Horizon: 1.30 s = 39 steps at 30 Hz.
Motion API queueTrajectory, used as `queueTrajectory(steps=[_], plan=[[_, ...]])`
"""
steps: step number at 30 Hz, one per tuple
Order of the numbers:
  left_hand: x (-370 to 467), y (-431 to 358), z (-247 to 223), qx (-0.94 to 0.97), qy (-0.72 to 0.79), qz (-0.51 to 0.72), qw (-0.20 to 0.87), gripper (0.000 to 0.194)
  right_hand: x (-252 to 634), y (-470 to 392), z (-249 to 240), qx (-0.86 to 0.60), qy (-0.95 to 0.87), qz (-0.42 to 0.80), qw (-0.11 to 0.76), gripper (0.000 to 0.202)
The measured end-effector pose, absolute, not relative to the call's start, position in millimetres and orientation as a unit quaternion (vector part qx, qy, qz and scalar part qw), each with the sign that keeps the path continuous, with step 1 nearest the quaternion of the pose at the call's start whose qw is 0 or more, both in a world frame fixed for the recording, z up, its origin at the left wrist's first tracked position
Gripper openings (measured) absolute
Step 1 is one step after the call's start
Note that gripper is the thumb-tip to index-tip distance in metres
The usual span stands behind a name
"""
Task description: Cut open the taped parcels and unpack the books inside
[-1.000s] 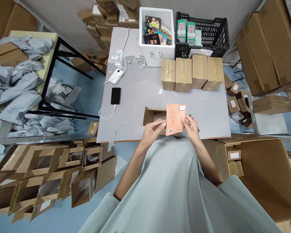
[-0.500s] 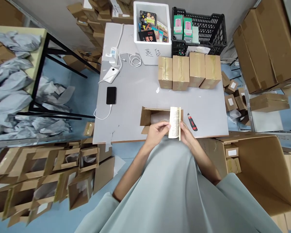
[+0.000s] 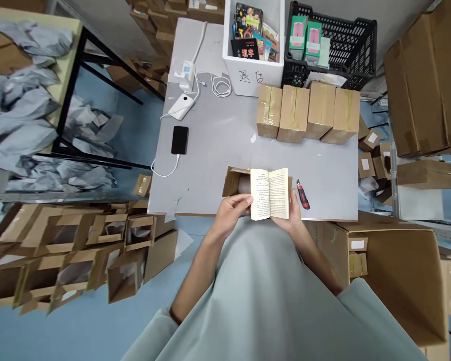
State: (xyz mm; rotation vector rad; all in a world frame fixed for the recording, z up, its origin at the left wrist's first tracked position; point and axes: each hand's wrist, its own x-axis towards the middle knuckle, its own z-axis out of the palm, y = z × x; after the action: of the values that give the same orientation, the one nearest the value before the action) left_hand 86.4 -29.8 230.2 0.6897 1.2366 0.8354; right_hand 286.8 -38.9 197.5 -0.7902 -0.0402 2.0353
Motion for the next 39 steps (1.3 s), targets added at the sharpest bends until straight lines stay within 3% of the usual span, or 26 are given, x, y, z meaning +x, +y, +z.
queueTrajectory(steps=[9,16,22,25,27,31,34,39], plan=[[52,-16,221,0.306,0.534,0.39,0.685,0.058,249,-11,198,-0.357,-0.105,0.844,0.387,0.093],[19,10,204,0.388,0.529,0.421,0.626,0.053,206,0,196,-0.435,-0.167,0.794,0.389,0.081],[3,28,182,0.517,0.481,0.393,0.589,0.045,162,4,197,-0.491,-0.144,0.734,0.447,0.066],[-10,39,163,0.53,0.515,0.397,0.544,0.04,150,14,195,-0.507,-0.143,0.702,0.48,0.068],[-19,49,150,0.469,0.573,0.413,0.529,0.052,146,24,192,-0.546,-0.184,0.666,0.474,0.069],[-39,67,136,0.305,0.57,0.374,0.664,0.078,143,40,186,-0.604,-0.274,0.617,0.423,0.071],[-52,81,136,0.268,0.546,0.346,0.715,0.081,141,53,184,-0.6,-0.295,0.6,0.439,0.073],[-50,141,153,0.34,0.5,0.406,0.685,0.082,148,109,196,-0.549,-0.304,0.59,0.509,0.061]])
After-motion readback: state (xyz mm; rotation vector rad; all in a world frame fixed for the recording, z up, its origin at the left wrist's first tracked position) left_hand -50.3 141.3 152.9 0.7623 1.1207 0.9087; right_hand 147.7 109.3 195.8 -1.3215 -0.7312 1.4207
